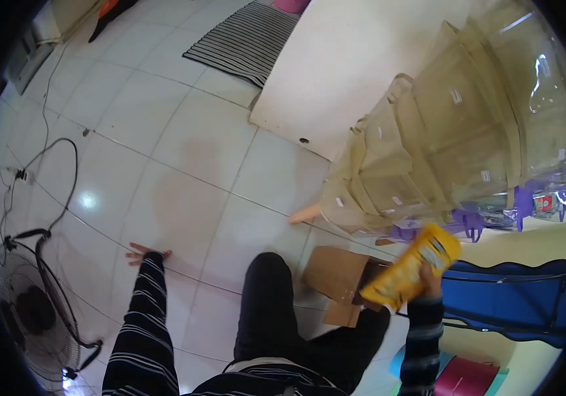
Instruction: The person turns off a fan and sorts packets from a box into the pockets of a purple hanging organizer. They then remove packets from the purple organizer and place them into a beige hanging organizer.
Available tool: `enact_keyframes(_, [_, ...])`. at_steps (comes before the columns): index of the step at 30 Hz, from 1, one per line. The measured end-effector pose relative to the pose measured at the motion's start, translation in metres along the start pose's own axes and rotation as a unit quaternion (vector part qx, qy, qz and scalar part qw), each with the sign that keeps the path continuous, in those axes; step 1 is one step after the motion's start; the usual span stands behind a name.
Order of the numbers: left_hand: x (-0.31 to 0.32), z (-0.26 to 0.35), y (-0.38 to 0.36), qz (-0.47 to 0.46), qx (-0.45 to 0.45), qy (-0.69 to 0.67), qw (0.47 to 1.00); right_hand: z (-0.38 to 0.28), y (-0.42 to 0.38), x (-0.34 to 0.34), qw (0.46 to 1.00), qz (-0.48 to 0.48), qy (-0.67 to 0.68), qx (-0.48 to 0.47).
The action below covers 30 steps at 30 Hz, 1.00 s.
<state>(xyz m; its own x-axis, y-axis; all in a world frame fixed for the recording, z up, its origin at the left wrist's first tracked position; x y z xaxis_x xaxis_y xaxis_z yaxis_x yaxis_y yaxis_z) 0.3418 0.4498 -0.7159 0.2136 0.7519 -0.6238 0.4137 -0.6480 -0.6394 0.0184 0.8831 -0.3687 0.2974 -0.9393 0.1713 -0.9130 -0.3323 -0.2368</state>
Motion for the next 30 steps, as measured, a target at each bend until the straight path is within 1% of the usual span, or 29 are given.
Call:
enact_keyframes(1, [0.0,0.001,0.002,-0.017,0.002,0.007,1.0,0.0,0.033,0.046,0.997,-0.075,-0.032,0.008])
enact_keyframes(2, [0.009,0.006,0.014,-0.003,0.024,0.053,0.998,0.013,0.068,0.048,0.989,-0.055,-0.127,-0.055])
enact_keyframes(3, [0.02,0.013,0.034,0.028,0.038,0.098,0.994,0.015,0.091,0.093,0.983,-0.063,-0.154,-0.082])
enact_keyframes(4, [0.01,0.006,0.015,0.007,-0.009,0.019,1.0,0.031,0.122,0.111,0.955,-0.085,-0.245,-0.142])
enact_keyframes(5, [0.015,0.012,0.025,0.027,0.039,0.121,0.992,0.049,0.14,0.127,0.951,-0.036,-0.29,-0.105])
enact_keyframes(6, [0.024,0.01,0.035,0.028,0.02,0.076,0.997,0.063,0.154,0.141,0.94,0.014,-0.333,-0.069])
enact_keyframes(7, [0.025,0.011,0.036,0.025,0.033,0.073,0.996,0.073,0.165,0.153,0.942,0.02,-0.327,-0.075])
enact_keyframes(8, [0.018,0.013,0.029,0.028,0.051,0.096,0.994,0.071,0.174,0.161,0.906,0.083,-0.384,-0.159])
enact_keyframes(9, [0.012,0.014,0.019,0.029,0.068,0.123,0.99,0.065,0.173,0.168,0.855,0.129,-0.454,-0.215])
enact_keyframes(10, [0.012,0.019,0.02,0.03,0.071,0.132,0.988,0.06,0.172,0.175,0.792,0.186,-0.52,-0.262])
enact_keyframes(11, [0.015,0.013,0.023,0.021,0.04,0.118,0.992,0.07,0.178,0.17,0.792,0.189,-0.525,-0.249])
enact_keyframes(12, [0.017,0.009,0.024,0.013,0.01,0.101,0.995,0.083,0.187,0.155,0.804,0.219,-0.497,-0.242])
enact_keyframes(13, [0.014,0.008,0.021,0.016,0.012,0.11,0.994,0.083,0.188,0.154,0.815,0.25,-0.466,-0.237])
enact_keyframes(14, [0.012,0.008,0.015,0.017,0.004,0.1,0.995,0.093,0.189,0.147,0.852,0.227,-0.461,-0.101])
enact_keyframes(15, [0.008,0.01,0.013,0.018,-0.002,0.087,0.996,0.093,0.185,0.147,0.851,0.233,-0.46,-0.101])
enact_keyframes(16, [0.015,0.013,0.024,0.041,0.037,0.106,0.993,0.094,0.179,0.15,0.842,0.22,-0.478,-0.121])
enact_keyframes(17, [0.02,0.015,0.031,0.046,0.041,0.109,0.992,0.097,0.17,0.153,0.833,0.205,-0.495,-0.139])
enact_keyframes(18, [0.027,0.009,0.035,0.041,0.01,0.071,0.997,0.1,0.159,0.156,0.849,0.182,-0.482,-0.122])
enact_keyframes(19, [0.034,0.005,0.038,0.034,-0.021,0.029,0.999,0.104,0.146,0.158,0.861,0.149,-0.47,-0.126])
enact_keyframes(20, [0.035,0.005,0.041,0.056,-0.022,0.021,0.998,0.107,0.133,0.16,0.871,0.112,-0.459,-0.135])
enact_keyframes(21, [0.029,0.011,0.034,0.054,-0.022,0.01,0.998,0.104,0.119,0.164,0.87,0.107,-0.459,-0.145])
enact_keyframes(23, [0.032,0.01,0.039,0.055,-0.021,-0.002,0.998,0.104,0.09,0.174,0.928,0.055,-0.342,-0.136])
enact_keyframes(24, [0.036,0.011,0.044,0.061,-0.014,-0.007,0.998,0.105,0.083,0.173,0.93,0.055,-0.335,-0.141])
enact_keyframes(26, [0.043,0.012,0.05,0.071,0.005,-0.019,0.997,0.111,0.057,0.159,0.943,0.072,-0.315,-0.085])
enact_keyframes(27, [0.044,0.012,0.052,0.075,0.017,-0.023,0.997,0.112,0.048,0.152,0.944,0.078,-0.309,-0.084])
enact_keyframes(30, [0.046,0.029,0.057,0.08,0.073,-0.037,0.993,0.108,0.037,0.143,0.912,0.043,-0.39,-0.123])
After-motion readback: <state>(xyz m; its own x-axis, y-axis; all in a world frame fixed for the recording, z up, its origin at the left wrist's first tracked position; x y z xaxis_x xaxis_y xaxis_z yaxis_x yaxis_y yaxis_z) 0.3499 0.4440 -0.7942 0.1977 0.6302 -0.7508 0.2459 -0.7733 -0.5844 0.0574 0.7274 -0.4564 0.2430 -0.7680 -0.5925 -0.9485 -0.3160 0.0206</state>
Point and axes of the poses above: each hand's wrist, its own y-axis towards the middle knuckle, its own x-axis out of the palm, z = x × y, the point moved 6 cm from there along y, towards the middle knuckle, and after that the axes turned 2 degrees about y, right-handed, at the moved point
